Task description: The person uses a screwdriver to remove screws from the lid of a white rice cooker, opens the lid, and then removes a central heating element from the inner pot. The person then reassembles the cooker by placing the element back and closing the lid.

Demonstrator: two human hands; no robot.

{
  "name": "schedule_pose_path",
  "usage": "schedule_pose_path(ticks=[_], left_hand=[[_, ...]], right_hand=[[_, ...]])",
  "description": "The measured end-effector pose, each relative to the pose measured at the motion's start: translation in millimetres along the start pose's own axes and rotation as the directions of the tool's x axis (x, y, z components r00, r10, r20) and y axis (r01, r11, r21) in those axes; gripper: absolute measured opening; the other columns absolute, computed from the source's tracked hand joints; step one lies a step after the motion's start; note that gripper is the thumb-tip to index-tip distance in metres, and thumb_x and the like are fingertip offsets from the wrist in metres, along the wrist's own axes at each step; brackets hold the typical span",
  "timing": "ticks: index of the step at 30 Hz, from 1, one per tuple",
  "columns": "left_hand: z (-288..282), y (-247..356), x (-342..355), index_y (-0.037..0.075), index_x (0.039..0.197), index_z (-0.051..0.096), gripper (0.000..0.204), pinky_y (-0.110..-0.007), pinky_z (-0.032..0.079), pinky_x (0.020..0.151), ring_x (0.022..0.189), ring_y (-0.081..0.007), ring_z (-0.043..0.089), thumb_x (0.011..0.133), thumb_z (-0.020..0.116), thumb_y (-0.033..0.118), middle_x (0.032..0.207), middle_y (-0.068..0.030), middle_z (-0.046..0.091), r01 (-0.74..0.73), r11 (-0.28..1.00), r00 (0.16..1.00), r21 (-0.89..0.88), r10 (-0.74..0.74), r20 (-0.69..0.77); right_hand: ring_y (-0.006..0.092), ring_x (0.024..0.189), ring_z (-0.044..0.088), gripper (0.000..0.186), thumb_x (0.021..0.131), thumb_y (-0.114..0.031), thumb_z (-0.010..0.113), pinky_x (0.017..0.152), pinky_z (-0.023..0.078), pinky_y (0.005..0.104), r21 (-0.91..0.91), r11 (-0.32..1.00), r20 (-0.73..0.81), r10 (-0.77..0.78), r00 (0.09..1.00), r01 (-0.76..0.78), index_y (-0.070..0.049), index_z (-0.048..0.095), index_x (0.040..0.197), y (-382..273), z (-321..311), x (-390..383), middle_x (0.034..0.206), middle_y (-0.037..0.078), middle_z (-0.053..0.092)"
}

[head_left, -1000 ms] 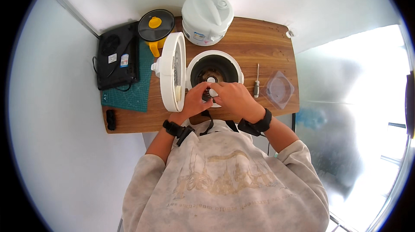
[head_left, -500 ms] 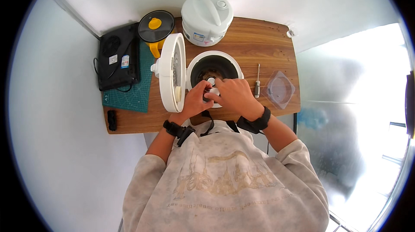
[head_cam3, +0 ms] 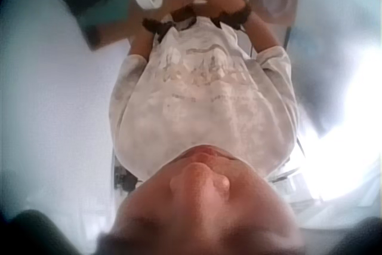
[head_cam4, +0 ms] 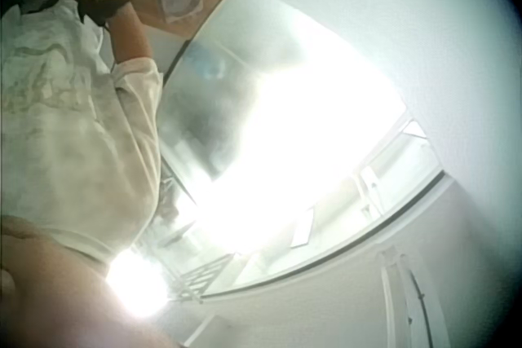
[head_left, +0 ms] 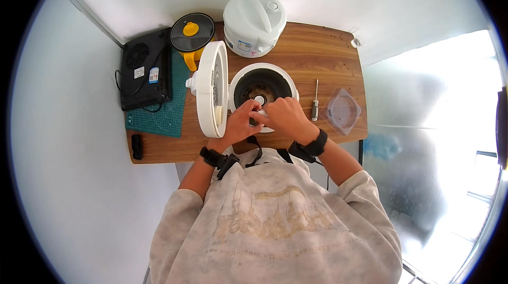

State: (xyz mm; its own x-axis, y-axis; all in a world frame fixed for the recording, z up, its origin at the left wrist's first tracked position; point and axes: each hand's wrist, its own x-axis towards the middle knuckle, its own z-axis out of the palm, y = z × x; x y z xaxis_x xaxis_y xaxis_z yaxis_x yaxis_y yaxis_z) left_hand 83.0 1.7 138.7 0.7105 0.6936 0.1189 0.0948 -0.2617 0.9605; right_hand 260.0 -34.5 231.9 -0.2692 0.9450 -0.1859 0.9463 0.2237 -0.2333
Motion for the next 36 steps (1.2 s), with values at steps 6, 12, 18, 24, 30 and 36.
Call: schedule_pose_path(ticks=[6, 12, 18, 24, 30, 36], left_hand=[[0, -2, -1, 0.006, 0.117, 0.051, 0.044, -0.038, 0.052, 0.086, 0.097, -0.0296, 0.062, 0.080, 0.074, 0.009, 0.105, -0.0108, 0.058, 0.081, 0.995, 0.997, 0.056, -0.080, -0.023], [5, -6, -1, 0.006, 0.119, 0.053, 0.043, -0.037, 0.052, 0.086, 0.096, -0.0284, 0.062, 0.080, 0.072, 0.009, 0.104, -0.0108, 0.057, -0.013, 0.999, 0.999, 0.037, 0.014, -0.042], [1, 1, 1, 0.006, 0.119, 0.055, 0.043, -0.036, 0.052, 0.086, 0.099, -0.0294, 0.061, 0.079, 0.072, 0.005, 0.105, -0.0099, 0.057, -0.070, 0.993, 0.997, 0.096, 0.074, -0.039], [0, -3, 0, 0.008, 0.119, 0.051, 0.045, -0.036, 0.052, 0.084, 0.098, -0.0305, 0.063, 0.081, 0.076, 0.010, 0.106, -0.0106, 0.059, -0.062, 0.997, 0.998, 0.049, 0.062, -0.012], [0, -2, -1, 0.007, 0.118, 0.046, 0.048, -0.039, 0.054, 0.080, 0.092, -0.0304, 0.066, 0.081, 0.076, 0.009, 0.100, -0.0116, 0.060, 0.105, 0.992, 0.994, 0.070, -0.104, -0.020], [1, -2, -1, 0.007, 0.119, 0.047, 0.047, -0.035, 0.052, 0.084, 0.093, -0.0267, 0.063, 0.080, 0.072, 0.001, 0.103, -0.0103, 0.058, -0.031, 0.999, 0.998, 0.040, 0.033, -0.047]], right_hand=[[0.0370, 0.065, 0.066, 0.039, 0.093, -0.039, 0.064, 0.058, 0.051, 0.0449, 0.150, 0.989, -0.029, -0.013, 0.999, 0.017, -0.003, 0.063, 0.108, 0, -20, -6, 0.070, 0.015, 0.067], [0.0399, 0.071, 0.067, 0.039, 0.088, -0.028, 0.069, 0.063, 0.052, 0.0463, 0.212, 0.969, -0.059, -0.116, 0.992, 0.126, -0.006, 0.055, 0.117, 3, -11, -8, 0.074, 0.017, 0.067], [0.0390, 0.062, 0.065, 0.042, 0.091, -0.044, 0.065, 0.058, 0.052, 0.0453, 0.113, 0.993, 0.034, 0.019, 0.999, -0.023, -0.003, 0.066, 0.095, 0, -13, 2, 0.067, 0.018, 0.066], [0.0368, 0.062, 0.066, 0.051, 0.095, -0.054, 0.059, 0.057, 0.051, 0.0438, 0.051, 0.993, 0.088, 0.097, 0.991, -0.102, -0.004, 0.068, 0.093, -7, -17, 5, 0.066, 0.016, 0.067], [0.0377, 0.070, 0.067, 0.036, 0.087, -0.037, 0.070, 0.063, 0.053, 0.0451, 0.254, 0.951, -0.219, -0.122, 0.968, 0.177, -0.004, 0.066, 0.101, -5, -20, -1, 0.074, 0.016, 0.069], [0.0371, 0.060, 0.065, 0.038, 0.088, -0.042, 0.068, 0.057, 0.051, 0.0439, 0.144, 0.985, -0.089, -0.077, 0.993, 0.090, -0.004, 0.069, 0.087, -5, -11, 6, 0.063, 0.015, 0.065]])
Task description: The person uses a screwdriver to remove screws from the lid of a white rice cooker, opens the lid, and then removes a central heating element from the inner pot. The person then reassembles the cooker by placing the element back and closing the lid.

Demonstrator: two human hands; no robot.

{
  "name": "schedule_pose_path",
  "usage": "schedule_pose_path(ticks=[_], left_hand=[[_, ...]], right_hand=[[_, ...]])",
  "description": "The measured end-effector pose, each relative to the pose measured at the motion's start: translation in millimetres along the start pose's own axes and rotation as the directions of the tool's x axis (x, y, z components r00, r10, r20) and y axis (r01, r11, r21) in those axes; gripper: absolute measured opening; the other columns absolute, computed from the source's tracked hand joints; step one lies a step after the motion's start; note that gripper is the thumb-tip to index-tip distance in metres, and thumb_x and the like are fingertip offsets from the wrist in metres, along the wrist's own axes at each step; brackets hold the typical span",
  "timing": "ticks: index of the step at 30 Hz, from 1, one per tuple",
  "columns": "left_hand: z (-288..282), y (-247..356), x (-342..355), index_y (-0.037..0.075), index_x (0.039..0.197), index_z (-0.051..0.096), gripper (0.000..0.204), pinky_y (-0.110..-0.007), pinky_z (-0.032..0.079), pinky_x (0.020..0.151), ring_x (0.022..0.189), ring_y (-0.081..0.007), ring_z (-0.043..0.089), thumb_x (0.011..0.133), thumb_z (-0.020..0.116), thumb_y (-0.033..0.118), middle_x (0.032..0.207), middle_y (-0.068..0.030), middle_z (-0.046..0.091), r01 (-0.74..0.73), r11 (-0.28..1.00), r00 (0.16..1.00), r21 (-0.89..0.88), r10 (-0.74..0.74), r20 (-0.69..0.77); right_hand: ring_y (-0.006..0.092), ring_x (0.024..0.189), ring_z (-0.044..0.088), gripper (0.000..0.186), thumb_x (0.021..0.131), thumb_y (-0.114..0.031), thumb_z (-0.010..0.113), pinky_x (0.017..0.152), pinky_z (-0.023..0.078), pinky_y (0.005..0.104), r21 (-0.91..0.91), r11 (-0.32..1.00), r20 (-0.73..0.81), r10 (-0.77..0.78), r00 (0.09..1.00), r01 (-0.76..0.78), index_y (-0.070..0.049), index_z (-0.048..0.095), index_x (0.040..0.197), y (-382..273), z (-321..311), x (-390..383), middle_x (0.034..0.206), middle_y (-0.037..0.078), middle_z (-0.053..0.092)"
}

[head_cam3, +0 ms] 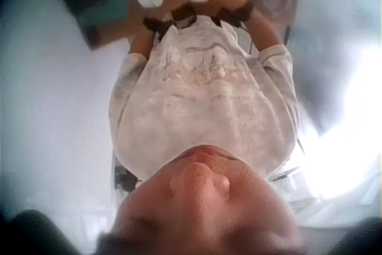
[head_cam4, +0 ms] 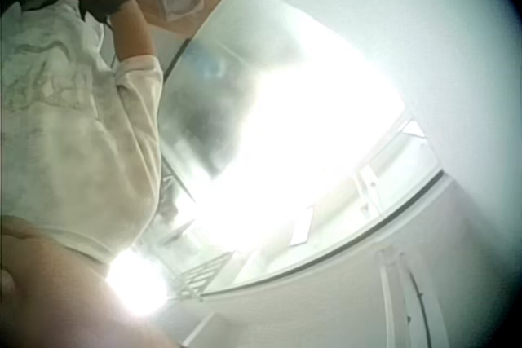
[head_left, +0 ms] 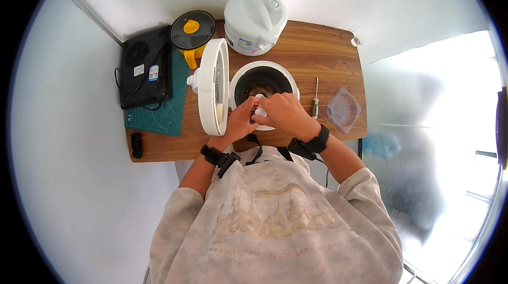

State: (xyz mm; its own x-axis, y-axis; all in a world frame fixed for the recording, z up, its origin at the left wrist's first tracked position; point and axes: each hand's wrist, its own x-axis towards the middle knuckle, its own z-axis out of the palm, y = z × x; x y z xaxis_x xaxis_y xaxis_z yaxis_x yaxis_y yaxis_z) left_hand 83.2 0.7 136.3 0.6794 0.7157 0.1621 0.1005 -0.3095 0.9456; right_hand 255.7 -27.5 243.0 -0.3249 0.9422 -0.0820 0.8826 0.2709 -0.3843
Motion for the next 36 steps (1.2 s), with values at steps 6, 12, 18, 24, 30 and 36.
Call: schedule_pose_path(ticks=[6, 12, 18, 24, 30, 36], left_hand=[[2, -14, -2, 0.007, 0.118, 0.048, 0.048, -0.035, 0.052, 0.084, 0.096, -0.0264, 0.060, 0.078, 0.073, -0.003, 0.108, -0.0096, 0.053, -0.149, 0.985, 0.989, 0.084, 0.149, 0.006], [1, -8, -1, 0.005, 0.115, 0.047, 0.048, -0.037, 0.052, 0.079, 0.092, -0.0291, 0.058, 0.076, 0.074, -0.002, 0.104, -0.0097, 0.050, 0.038, 0.997, 0.999, 0.060, -0.038, -0.009], [5, 3, -2, 0.006, 0.123, 0.048, 0.055, -0.037, 0.053, 0.080, 0.103, -0.0337, 0.059, 0.074, 0.068, -0.006, 0.114, -0.0141, 0.053, -0.068, 0.992, 0.998, 0.107, 0.070, -0.009], [2, -1, -13, 0.011, 0.129, 0.049, 0.055, -0.050, 0.043, 0.106, 0.119, -0.0318, 0.058, 0.080, 0.074, 0.009, 0.135, -0.0129, 0.054, -0.164, 0.843, 0.984, 0.512, 0.175, 0.026], [3, -20, -17, 0.013, 0.124, 0.054, 0.045, -0.050, 0.034, 0.113, 0.116, -0.0268, 0.061, 0.084, 0.075, 0.020, 0.122, -0.0074, 0.064, -0.114, 0.887, 0.993, 0.447, 0.086, 0.082], [5, -20, -16, 0.010, 0.117, 0.058, 0.040, -0.046, 0.036, 0.111, 0.111, -0.0282, 0.062, 0.083, 0.075, 0.021, 0.111, -0.0083, 0.067, -0.067, 0.899, 0.998, 0.432, 0.069, 0.012]], right_hand=[[0.0329, 0.048, 0.061, 0.054, 0.093, -0.053, 0.060, 0.048, 0.048, 0.0420, -0.190, 0.978, 0.002, 0.091, 0.996, -0.089, -0.006, 0.067, 0.068, 2, 8, -3, 0.051, 0.012, 0.057], [0.0363, 0.076, 0.068, 0.044, 0.091, -0.041, 0.068, 0.063, 0.053, 0.0433, 0.015, 1.000, 0.030, 0.004, 1.000, -0.004, -0.004, 0.062, 0.115, -1, -12, -9, 0.082, 0.019, 0.069], [0.0377, 0.074, 0.067, 0.041, 0.090, -0.038, 0.069, 0.063, 0.053, 0.0445, 0.062, 0.998, 0.085, 0.005, 0.996, -0.010, -0.004, 0.064, 0.112, 3, -6, -7, 0.080, 0.018, 0.069], [0.0362, 0.053, 0.063, 0.055, 0.093, -0.051, 0.062, 0.051, 0.049, 0.0435, -0.127, 0.989, 0.035, 0.086, 0.996, -0.081, -0.004, 0.070, 0.065, 8, 6, -8, 0.054, 0.017, 0.060], [0.0335, 0.052, 0.064, 0.053, 0.094, -0.049, 0.059, 0.050, 0.050, 0.0421, -0.129, 0.987, 0.023, 0.097, 0.995, -0.093, -0.005, 0.068, 0.065, 5, 2, -3, 0.055, 0.014, 0.061], [0.0366, 0.073, 0.068, 0.036, 0.088, -0.031, 0.070, 0.062, 0.053, 0.0447, 0.042, 0.999, 0.025, 0.003, 1.000, -0.004, -0.005, 0.059, 0.110, -2, -12, -14, 0.085, 0.018, 0.067]])
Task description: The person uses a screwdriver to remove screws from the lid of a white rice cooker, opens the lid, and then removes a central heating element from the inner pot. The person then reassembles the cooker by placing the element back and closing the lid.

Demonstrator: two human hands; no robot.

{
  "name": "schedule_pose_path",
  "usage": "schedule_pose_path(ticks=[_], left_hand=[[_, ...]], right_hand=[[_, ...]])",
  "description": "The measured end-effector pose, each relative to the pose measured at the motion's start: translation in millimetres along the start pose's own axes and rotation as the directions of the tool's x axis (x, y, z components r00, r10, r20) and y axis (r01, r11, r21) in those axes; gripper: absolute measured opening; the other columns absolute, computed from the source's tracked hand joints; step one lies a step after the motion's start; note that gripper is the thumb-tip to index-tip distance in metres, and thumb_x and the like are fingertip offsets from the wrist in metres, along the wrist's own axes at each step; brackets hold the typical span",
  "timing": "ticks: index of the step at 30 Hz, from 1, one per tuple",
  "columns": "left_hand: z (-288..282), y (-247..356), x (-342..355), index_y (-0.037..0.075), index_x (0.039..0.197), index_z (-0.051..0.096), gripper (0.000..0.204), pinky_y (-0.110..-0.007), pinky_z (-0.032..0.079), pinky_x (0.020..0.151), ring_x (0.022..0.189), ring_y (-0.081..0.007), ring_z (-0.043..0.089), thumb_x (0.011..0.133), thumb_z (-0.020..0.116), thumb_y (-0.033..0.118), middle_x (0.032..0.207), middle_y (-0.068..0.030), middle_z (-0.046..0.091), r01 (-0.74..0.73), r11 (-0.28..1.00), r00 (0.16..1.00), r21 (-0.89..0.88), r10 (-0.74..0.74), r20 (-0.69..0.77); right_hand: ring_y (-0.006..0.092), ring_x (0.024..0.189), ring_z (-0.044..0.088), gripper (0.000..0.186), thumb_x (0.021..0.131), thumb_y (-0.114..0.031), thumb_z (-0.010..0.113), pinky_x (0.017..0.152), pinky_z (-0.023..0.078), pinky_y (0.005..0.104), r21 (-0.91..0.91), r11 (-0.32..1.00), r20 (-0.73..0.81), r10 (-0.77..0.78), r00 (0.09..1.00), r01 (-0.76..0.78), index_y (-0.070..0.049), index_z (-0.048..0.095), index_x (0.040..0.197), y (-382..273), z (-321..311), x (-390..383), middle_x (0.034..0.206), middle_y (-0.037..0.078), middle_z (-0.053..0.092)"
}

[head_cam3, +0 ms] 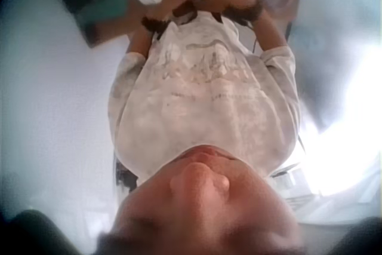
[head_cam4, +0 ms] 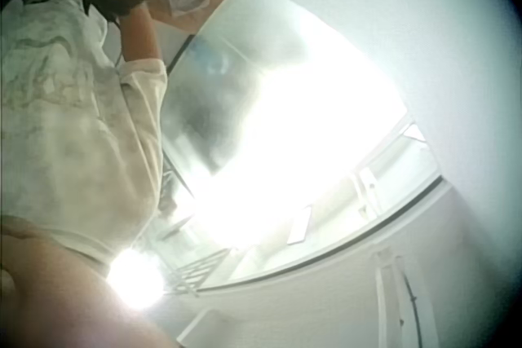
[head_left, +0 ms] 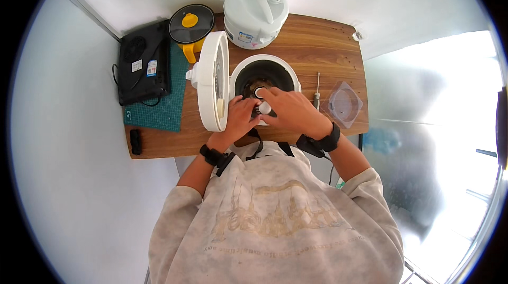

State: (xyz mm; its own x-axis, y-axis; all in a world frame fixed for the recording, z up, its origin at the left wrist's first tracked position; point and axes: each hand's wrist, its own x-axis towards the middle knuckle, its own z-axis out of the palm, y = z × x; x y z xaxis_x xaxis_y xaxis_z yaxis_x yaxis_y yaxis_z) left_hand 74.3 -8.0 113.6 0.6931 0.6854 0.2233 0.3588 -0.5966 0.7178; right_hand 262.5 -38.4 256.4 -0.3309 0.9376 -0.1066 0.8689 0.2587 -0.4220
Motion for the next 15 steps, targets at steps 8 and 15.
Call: schedule_pose_path(ticks=[8, 15], left_hand=[[7, -3, 3, 0.009, 0.117, 0.055, 0.044, -0.044, 0.039, 0.104, 0.106, -0.0294, 0.062, 0.080, 0.076, 0.018, 0.107, -0.0096, 0.066, 0.012, 0.999, 0.999, -0.044, -0.013, -0.044], [4, -2, 3, 0.011, 0.116, 0.053, 0.049, -0.044, 0.037, 0.105, 0.104, -0.0283, 0.063, 0.076, 0.080, 0.019, 0.108, -0.0078, 0.065, 0.076, 0.996, 0.996, -0.055, -0.073, 0.052]], right_hand=[[0.0374, 0.074, 0.067, 0.040, 0.084, -0.030, 0.075, 0.066, 0.053, 0.0454, 0.033, 0.998, 0.051, -0.062, 0.997, 0.060, -0.005, 0.060, 0.111, 10, 20, 6, 0.083, 0.017, 0.066], [0.0320, 0.064, 0.068, 0.035, 0.084, -0.039, 0.074, 0.059, 0.054, 0.0412, -0.149, 0.984, 0.103, 0.119, 0.988, -0.102, -0.005, 0.071, 0.089, -6, 11, 18, 0.070, 0.015, 0.067]])
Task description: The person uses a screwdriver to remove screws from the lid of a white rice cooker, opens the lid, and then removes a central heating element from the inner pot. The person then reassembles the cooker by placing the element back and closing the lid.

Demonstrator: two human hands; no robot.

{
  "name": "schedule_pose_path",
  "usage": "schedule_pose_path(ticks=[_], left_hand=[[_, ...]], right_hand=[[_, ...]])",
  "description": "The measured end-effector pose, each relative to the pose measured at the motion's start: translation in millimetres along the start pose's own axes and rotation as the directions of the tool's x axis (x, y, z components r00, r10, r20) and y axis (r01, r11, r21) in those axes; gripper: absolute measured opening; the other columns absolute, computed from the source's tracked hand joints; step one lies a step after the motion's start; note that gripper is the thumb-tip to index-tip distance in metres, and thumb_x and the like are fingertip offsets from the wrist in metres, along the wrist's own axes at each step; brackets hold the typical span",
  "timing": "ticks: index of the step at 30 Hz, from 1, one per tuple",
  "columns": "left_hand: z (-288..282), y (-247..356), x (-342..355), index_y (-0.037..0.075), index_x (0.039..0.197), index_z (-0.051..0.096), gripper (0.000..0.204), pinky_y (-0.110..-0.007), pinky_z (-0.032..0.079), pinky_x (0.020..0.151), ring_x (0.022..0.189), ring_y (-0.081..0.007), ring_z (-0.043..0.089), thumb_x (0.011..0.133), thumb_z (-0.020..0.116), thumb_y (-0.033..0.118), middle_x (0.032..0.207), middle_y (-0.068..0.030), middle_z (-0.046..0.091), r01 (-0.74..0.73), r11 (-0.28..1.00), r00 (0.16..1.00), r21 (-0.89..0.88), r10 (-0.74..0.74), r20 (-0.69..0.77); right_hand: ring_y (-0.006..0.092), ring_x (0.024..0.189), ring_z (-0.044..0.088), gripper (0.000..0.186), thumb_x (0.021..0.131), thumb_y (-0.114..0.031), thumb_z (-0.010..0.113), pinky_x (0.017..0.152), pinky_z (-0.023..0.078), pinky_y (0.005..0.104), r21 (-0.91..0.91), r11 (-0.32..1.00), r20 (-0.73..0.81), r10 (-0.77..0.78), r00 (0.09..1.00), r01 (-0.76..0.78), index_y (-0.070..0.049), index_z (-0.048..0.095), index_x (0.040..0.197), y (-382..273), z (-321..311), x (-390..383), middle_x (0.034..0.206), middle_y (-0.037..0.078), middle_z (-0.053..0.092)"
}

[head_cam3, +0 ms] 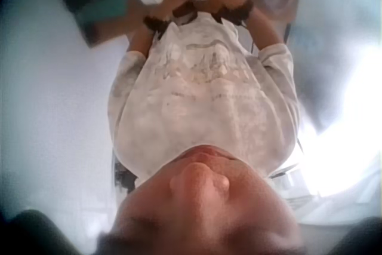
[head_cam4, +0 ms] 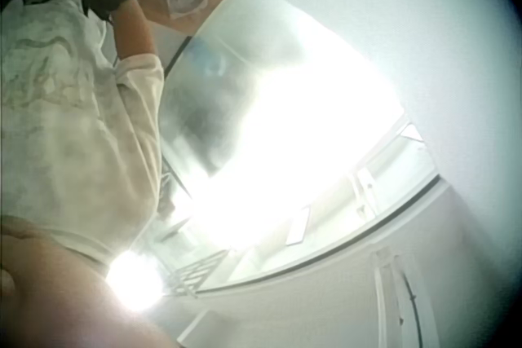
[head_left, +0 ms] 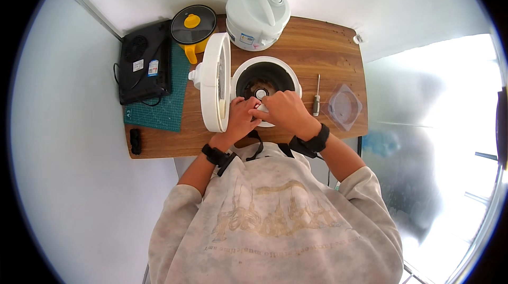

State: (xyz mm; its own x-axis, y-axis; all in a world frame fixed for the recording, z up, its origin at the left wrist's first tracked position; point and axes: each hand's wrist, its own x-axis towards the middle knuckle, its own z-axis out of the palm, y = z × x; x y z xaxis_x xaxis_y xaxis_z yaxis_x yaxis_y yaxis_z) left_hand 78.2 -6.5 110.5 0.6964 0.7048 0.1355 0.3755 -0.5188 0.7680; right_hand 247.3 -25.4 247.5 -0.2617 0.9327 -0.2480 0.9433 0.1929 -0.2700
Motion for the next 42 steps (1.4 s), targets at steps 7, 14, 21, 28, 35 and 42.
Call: schedule_pose_path(ticks=[7, 14, 21, 28, 35, 42], left_hand=[[4, -1, 1, 0.011, 0.113, 0.054, 0.047, -0.043, 0.038, 0.101, 0.099, -0.0270, 0.064, 0.074, 0.080, 0.015, 0.096, -0.0067, 0.066, -0.063, 0.998, 0.992, 0.025, 0.065, -0.104], [6, 1, 2, 0.010, 0.117, 0.055, 0.048, -0.044, 0.038, 0.102, 0.105, -0.0261, 0.064, 0.075, 0.078, 0.015, 0.107, -0.0065, 0.068, -0.037, 0.999, 0.992, 0.025, 0.039, -0.120], [2, 5, -1, 0.005, 0.123, 0.055, 0.052, -0.044, 0.038, 0.106, 0.106, -0.0279, 0.063, 0.080, 0.078, 0.023, 0.107, -0.0112, 0.066, -0.079, 0.991, 0.989, 0.111, 0.092, -0.114], [1, 7, 0, 0.005, 0.124, 0.054, 0.060, -0.045, 0.037, 0.107, 0.105, -0.0273, 0.063, 0.077, 0.081, 0.031, 0.106, -0.0104, 0.066, -0.079, 0.987, 0.994, 0.138, 0.089, -0.070], [1, -2, -1, 0.007, 0.126, 0.055, 0.071, -0.046, 0.033, 0.110, 0.110, -0.0258, 0.061, 0.073, 0.084, 0.044, 0.110, -0.0082, 0.066, -0.089, 0.990, 0.996, 0.106, 0.091, -0.012], [-1, 1, -1, 0.008, 0.129, 0.054, 0.076, -0.046, 0.031, 0.112, 0.118, -0.0260, 0.059, 0.073, 0.082, 0.051, 0.120, -0.0090, 0.065, -0.077, 0.993, 0.997, 0.094, 0.077, 0.001]], right_hand=[[0.0341, 0.084, 0.068, 0.034, 0.083, -0.021, 0.075, 0.069, 0.055, 0.0435, 0.118, 0.980, -0.104, -0.149, 0.983, 0.161, -0.005, 0.061, 0.109, 0, 8, -12, 0.097, 0.016, 0.064], [0.0341, 0.083, 0.068, 0.032, 0.083, -0.022, 0.076, 0.070, 0.054, 0.0430, 0.059, 0.988, -0.009, -0.142, 0.990, 0.142, -0.001, 0.060, 0.102, 5, 5, -8, 0.088, 0.016, 0.064], [0.0338, 0.072, 0.067, 0.037, 0.088, -0.033, 0.073, 0.064, 0.053, 0.0418, -0.024, 0.989, -0.062, -0.144, 0.988, 0.143, 0.000, 0.060, 0.096, 4, 8, -7, 0.071, 0.015, 0.063], [0.0335, 0.064, 0.067, 0.036, 0.086, -0.032, 0.072, 0.058, 0.053, 0.0418, 0.004, 0.996, -0.095, -0.089, 0.992, 0.090, 0.001, 0.060, 0.095, 3, 13, -9, 0.064, 0.015, 0.063], [0.0310, 0.066, 0.069, 0.034, 0.082, -0.025, 0.072, 0.057, 0.054, 0.0390, -0.069, 0.993, -0.120, -0.107, 0.987, 0.099, 0.002, 0.058, 0.098, -3, 20, -7, 0.068, 0.014, 0.064], [0.0269, 0.066, 0.070, 0.022, 0.078, -0.018, 0.069, 0.058, 0.055, 0.0359, -0.111, 0.971, -0.052, -0.219, 0.974, 0.212, -0.001, 0.062, 0.089, 8, 22, -4, 0.073, 0.013, 0.067]])
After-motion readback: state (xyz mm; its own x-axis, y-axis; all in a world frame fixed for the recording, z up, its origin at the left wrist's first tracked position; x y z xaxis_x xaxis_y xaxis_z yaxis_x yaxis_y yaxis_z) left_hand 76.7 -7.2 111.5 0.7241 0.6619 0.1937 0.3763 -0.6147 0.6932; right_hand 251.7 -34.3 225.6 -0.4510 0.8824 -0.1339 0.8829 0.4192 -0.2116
